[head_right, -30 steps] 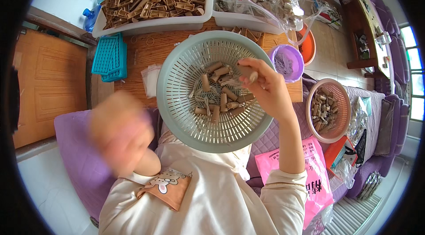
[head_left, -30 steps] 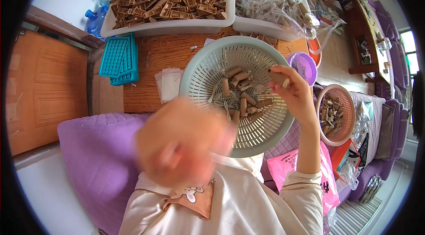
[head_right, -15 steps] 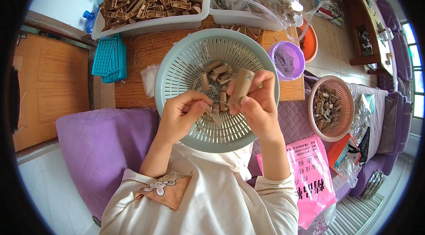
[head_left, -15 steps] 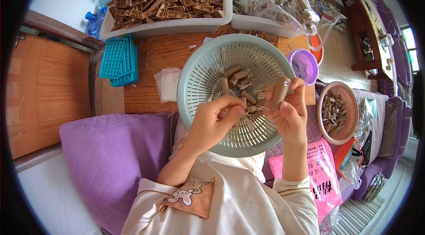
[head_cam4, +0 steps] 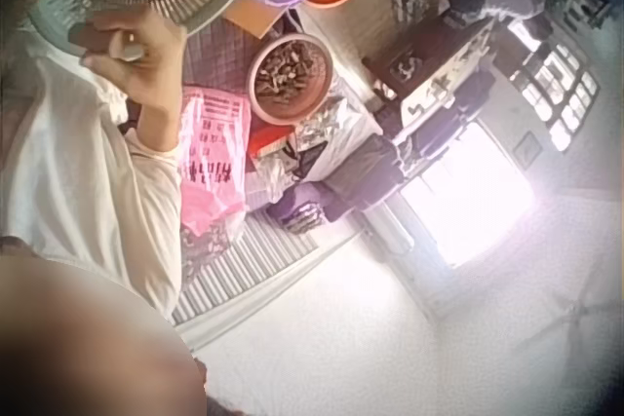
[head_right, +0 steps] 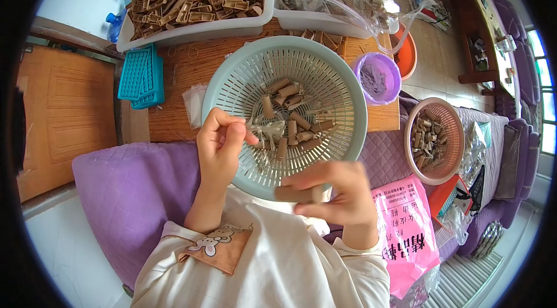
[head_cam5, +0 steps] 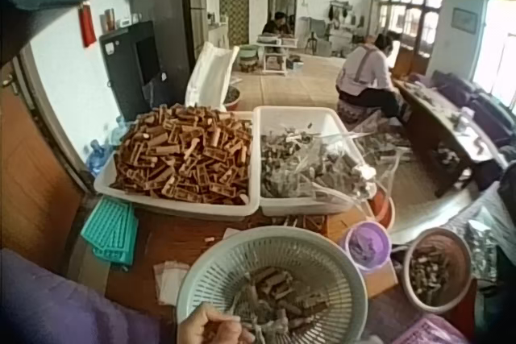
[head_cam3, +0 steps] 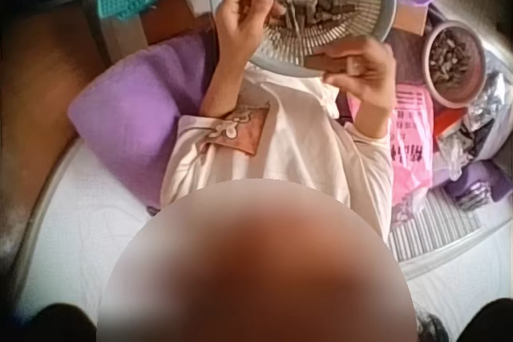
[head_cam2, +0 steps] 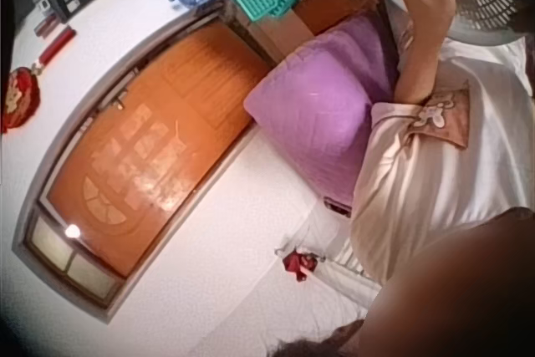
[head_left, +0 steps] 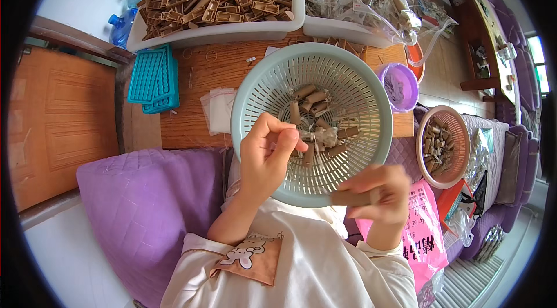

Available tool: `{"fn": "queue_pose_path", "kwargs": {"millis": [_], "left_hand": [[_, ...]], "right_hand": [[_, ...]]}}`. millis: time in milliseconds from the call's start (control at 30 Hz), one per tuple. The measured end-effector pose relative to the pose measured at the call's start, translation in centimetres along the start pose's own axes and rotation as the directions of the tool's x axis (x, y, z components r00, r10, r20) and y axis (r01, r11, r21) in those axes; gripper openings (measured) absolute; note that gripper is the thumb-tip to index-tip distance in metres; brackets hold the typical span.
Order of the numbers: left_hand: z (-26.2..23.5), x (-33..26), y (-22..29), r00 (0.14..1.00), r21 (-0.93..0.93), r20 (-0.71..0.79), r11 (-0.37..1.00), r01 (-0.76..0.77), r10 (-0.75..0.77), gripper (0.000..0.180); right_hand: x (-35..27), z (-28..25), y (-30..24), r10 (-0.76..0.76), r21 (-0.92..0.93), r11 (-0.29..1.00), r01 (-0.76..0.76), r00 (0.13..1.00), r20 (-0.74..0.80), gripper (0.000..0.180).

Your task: The person puts small plastic clips into individual plastic bags by hand, then places the filled bags into a basket.

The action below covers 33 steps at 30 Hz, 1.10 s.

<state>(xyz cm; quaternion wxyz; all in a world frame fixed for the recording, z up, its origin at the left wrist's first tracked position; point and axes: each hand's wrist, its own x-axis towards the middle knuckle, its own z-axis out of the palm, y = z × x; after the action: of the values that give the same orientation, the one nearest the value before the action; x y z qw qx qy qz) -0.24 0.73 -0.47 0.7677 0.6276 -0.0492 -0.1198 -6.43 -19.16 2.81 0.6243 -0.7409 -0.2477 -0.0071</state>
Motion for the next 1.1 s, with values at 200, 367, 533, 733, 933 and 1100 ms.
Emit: {"fn": "queue_pose_path", "kwargs": {"millis": [200,367,533,733,933,1100], "left_hand": [[0.2,-1.4,2.0,0.816,-0.229,0.564,0.927,0.299,-0.124,0.011],[0.9,-0.3,0.2,0.979,0.39,0.2,0.919,-0.053,-0.029,0.014],[0.7,-0.5,1.7,0.777,0.213,0.626,0.944,-0.251,0.065,0.012],[1.5,-0.8,0.2,0.8,0.298,0.593,0.9,-0.319,0.087,0.01],[0.9,-0.9,-0.6,0.96,0.456,0.215,0.851,-0.26,0.178,0.012],[0.5,-0.5,-1.0,0.957,0.534,0.136,0.794,-0.29,0.257,0.013]], "right_hand": [[1.5,1.8,0.9,0.548,0.478,0.823,-0.308,0.652,-0.524,0.031],[0.2,0.5,0.8,0.354,0.423,0.868,-0.262,0.923,-0.153,0.025],[0.4,0.4,0.9,0.583,0.198,0.811,-0.55,0.789,-0.195,0.029],[1.0,3.3,2.7,0.549,0.336,0.825,-0.454,0.785,-0.286,0.039],[1.1,4.2,3.2,0.468,0.132,0.883,-0.449,0.835,-0.29,0.025],[1.0,5.3,3.9,0.577,0.487,0.769,-0.413,0.776,-0.253,0.033]]}}
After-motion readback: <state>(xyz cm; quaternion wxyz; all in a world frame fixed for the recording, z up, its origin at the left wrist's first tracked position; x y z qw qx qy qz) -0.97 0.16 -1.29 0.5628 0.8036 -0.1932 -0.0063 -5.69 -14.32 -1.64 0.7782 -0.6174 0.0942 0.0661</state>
